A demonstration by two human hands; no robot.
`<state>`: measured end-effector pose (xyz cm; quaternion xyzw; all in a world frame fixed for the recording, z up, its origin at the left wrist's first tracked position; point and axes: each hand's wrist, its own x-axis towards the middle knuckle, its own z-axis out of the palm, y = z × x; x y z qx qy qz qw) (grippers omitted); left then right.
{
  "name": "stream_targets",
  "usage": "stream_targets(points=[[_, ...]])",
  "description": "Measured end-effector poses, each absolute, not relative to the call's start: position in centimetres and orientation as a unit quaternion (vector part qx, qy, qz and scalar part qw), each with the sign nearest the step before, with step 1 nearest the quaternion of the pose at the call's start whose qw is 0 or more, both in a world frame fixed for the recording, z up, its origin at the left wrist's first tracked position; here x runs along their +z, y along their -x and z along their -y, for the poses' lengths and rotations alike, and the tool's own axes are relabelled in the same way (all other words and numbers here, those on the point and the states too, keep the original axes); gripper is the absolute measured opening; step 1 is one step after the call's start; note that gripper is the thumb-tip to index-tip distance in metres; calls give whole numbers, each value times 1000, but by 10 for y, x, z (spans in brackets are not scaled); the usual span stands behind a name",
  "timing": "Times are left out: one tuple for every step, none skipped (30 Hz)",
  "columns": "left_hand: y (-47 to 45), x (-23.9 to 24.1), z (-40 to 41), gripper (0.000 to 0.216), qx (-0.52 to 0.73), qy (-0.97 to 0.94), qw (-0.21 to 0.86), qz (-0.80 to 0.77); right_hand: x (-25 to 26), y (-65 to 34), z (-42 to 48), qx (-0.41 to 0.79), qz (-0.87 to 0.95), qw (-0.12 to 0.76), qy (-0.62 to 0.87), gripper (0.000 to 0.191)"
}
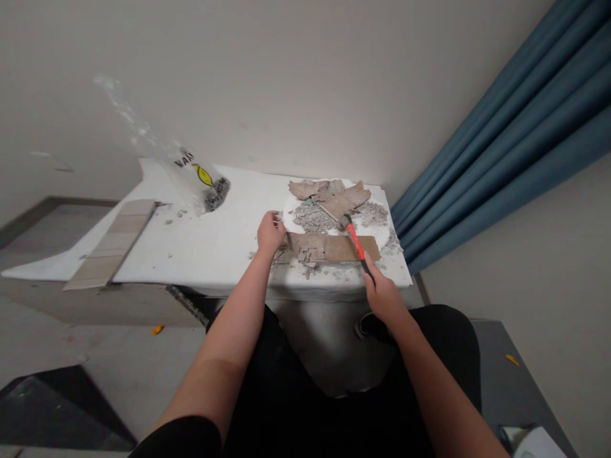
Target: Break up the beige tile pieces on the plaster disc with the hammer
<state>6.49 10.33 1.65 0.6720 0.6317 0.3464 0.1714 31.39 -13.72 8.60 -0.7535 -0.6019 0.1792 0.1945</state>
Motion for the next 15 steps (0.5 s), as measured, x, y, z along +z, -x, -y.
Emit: stream_targets(points=[[-56, 16, -102, 33, 324, -661, 155, -659, 87, -318, 138, 173, 595, 199, 759, 62], [-47, 16, -100, 31, 291, -652, 143, -685, 87, -322, 139, 168, 590, 200, 764, 62], [-39, 15, -99, 30, 248, -652, 138, -703, 87, -327, 139, 166, 587, 198, 768, 62], [-31, 14, -97, 29, 195, -662, 141, -710, 86, -331, 140, 165, 584, 192, 771, 62], [-25, 12, -94, 27, 137, -684, 150, -701, 83, -334, 140, 166, 581, 186, 775, 62], [-21, 9, -92, 25, 80, -716, 163, -674, 81, -337, 140, 167, 578, 179, 779, 62], [-19, 5, -89, 22, 29, -750, 175, -637, 77, -339, 140, 166, 574, 174, 782, 62], [-18, 2, -86, 20, -8, -779, 186, -598, 74, -341, 140, 164, 571, 171, 786, 62], [-19, -3, -82, 18, -32, -802, 194, -565, 72, -342, 140, 162, 569, 169, 788, 62], [-21, -7, -79, 18, -44, -814, 196, -546, 69, -342, 140, 160, 568, 169, 790, 63], [-24, -11, -75, 18, -46, -818, 194, -540, 67, -341, 140, 159, 568, 169, 789, 63], [-27, -15, -72, 19, -44, -817, 188, -543, 66, -341, 140, 160, 569, 170, 788, 63], [-29, -19, -69, 18, -40, -814, 180, -551, 65, -340, 140, 162, 570, 172, 787, 64], [-32, -23, -66, 18, -37, -813, 171, -556, 64, -339, 140, 164, 571, 176, 785, 63], [-33, -25, -63, 17, -33, -812, 163, -560, 62, -339, 140, 165, 573, 181, 782, 63]])
